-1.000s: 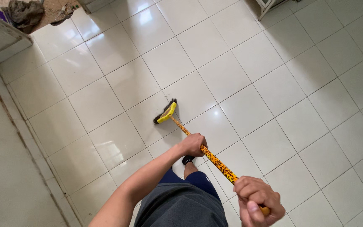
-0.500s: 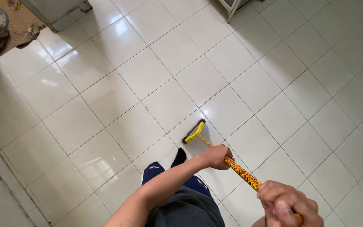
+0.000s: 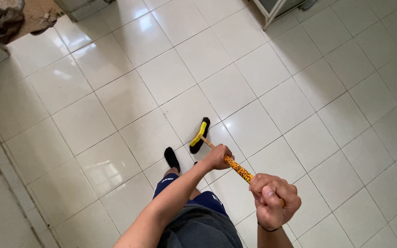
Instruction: The person sweeps a tiled floor using a broom, pushing debris toward and through a doorway into another room.
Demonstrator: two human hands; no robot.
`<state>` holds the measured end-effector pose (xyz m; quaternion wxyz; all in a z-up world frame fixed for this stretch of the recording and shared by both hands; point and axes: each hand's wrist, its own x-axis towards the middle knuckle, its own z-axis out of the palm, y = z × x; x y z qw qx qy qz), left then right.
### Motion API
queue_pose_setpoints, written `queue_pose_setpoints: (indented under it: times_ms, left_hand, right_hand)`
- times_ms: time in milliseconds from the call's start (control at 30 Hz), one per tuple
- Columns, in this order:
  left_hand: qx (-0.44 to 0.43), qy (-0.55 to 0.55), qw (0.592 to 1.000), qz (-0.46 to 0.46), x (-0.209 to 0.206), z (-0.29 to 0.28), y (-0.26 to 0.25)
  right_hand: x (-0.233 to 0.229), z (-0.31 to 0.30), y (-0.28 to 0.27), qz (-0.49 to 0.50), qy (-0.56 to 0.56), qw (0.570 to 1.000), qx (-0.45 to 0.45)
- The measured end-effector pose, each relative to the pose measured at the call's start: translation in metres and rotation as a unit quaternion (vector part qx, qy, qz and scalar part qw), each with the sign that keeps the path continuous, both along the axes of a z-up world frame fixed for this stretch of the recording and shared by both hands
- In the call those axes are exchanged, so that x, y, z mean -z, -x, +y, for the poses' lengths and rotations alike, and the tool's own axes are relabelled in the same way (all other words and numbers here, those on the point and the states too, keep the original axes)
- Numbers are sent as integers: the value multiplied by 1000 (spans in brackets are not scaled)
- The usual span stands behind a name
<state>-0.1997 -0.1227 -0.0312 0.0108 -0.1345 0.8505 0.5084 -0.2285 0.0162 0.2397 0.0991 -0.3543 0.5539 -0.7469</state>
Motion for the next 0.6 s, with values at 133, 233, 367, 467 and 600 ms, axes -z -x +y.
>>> queue_pose_setpoints:
  times_ms: [133,233,367,467,600]
  left_hand:
    - [-21,21,1000,7,13,-28,-16]
    - [-31,9,999,-14,17,-50,-27]
    - [-47,40,998,11,19,-75,-43]
    - [-56,55,997,-25,18,-92,-53]
    - [-63,66,996,-26,11,-105,-58]
  right_hand:
    - [10,-24,-8,-6,32,998,-48]
    - [12,-40,-10,3,10,997,-71]
    - [19,-55,-15,-1,7,996,-94]
    - [24,-65,-18,-15,23,995,-99]
    - [16,-72,-18,-33,16,995,-98]
